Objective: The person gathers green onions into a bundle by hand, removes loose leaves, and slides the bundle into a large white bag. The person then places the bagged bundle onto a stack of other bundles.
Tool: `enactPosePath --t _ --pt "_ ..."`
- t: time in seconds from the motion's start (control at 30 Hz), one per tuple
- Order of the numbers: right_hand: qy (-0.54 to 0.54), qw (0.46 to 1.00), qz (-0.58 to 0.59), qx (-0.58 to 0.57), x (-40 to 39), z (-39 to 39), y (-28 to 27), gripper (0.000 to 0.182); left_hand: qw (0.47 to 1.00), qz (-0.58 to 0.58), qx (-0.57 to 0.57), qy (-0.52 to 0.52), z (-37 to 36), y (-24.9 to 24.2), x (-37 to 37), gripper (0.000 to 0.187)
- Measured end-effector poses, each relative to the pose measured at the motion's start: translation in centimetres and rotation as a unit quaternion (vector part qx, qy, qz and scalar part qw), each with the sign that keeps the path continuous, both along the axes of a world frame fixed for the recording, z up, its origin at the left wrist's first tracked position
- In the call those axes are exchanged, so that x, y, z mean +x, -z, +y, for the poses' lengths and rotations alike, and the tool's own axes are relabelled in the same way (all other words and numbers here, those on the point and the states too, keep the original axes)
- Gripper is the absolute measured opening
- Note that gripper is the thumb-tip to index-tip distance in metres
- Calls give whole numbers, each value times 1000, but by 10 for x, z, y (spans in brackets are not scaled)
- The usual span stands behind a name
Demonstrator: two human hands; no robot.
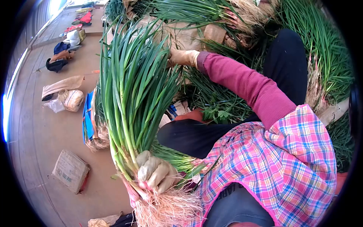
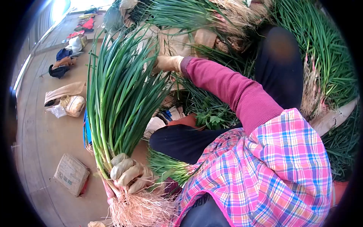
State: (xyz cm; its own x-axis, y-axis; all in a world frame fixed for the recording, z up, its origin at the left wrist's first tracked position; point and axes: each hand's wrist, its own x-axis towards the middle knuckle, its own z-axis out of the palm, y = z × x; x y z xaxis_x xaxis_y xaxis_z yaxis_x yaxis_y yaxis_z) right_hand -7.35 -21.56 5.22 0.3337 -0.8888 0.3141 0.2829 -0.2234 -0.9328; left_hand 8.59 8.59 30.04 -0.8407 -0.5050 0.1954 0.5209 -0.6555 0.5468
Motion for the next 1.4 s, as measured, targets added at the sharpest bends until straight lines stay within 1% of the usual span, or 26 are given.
enactPosePath --t 0.1,0.23,0.33,0.37,0.4,0.43,0.5,0.57,0.7,0.73,0.77,0.8,0.83,0.87,0.93,1.03,1.07,1.1,1.17,1.2,1.23,1.27,1.3,1.33,1.37,1.4 --pt "-36 996 -53 65 -15 3 4 23 1000 3 1 -2 1 0 2 48" --pt "126 944 -163 258 -69 13 24 13 1000 8 3 -3 2 1 3 49" --pt "104 960 -171 197 -90 13 76 12 1000 10 5 -9 2 2 6 50" --pt "11 983 172 64 -94 18 84 16 1000 11 3 -10 2 0 6 50" --pt "-83 866 488 -78 -97 26 91 21 1000 11 7 -14 3 3 6 51" --pt "-162 624 735 -210 -100 31 95 26 1000 9 9 -16 1 6 6 51" --pt "-17 798 601 26 -103 59 66 29 1000 14 2 -16 -1 8 9 51" --pt "123 866 482 -39 -102 73 44 29 1000 13 1 -20 -6 14 9 52" --pt "240 854 458 -64 -118 78 -32 23 1000 28 8 -9 -17 53 13 53" --pt "252 860 437 -81 -129 79 -47 22 998 61 15 18 -24 75 22 65" --pt "263 865 416 -98 -139 79 -59 21 996 81 35 30 -28 88 20 63" --pt "301 878 352 -122 -147 75 -57 21 999 33 36 -22 -23 94 31 54" --pt "257 903 338 -71 -157 80 -78 19 996 -15 38 -74 -18 104 45 47" --pt "258 925 260 -97 -164 76 -79 17 992 98 -33 74 -52 158 67 45" --pt "253 953 146 -81 -178 75 -88 13 991 104 -49 63 -49 161 61 45" --pt "266 933 233 -65 -190 54 -83 15 992 91 -82 37 -41 154 48 43" --pt "216 937 269 -42 -190 50 -83 16 973 166 -61 147 -54 150 28 42" --pt "194 926 324 -12 -185 40 -71 22 964 221 -29 143 -51 169 32 39" --pt "186 923 335 -25 -164 19 -38 38 950 253 -58 175 -68 206 61 49" --pt "169 944 284 12 -154 13 -33 48 963 99 -153 198 -82 220 61 49" --pt "151 960 230 47 -143 7 -29 59 945 -58 -243 213 -96 232 60 49" --pt "176 966 189 -19 -131 -4 -18 61 895 -213 -327 218 -108 242 56 50" --pt "126 990 43 46 -120 -7 -21 48 815 -361 -399 215 -118 249 54 51" --pt "105 993 5 47 -116 -11 -24 42 710 -500 -453 202 -121 253 57 52" --pt "83 995 -31 42 -112 -23 -26 37 709 -503 -455 191 -94 256 78 52" --pt "116 990 -48 58 -112 -36 -19 29 902 -199 -364 122 -43 257 113 39"
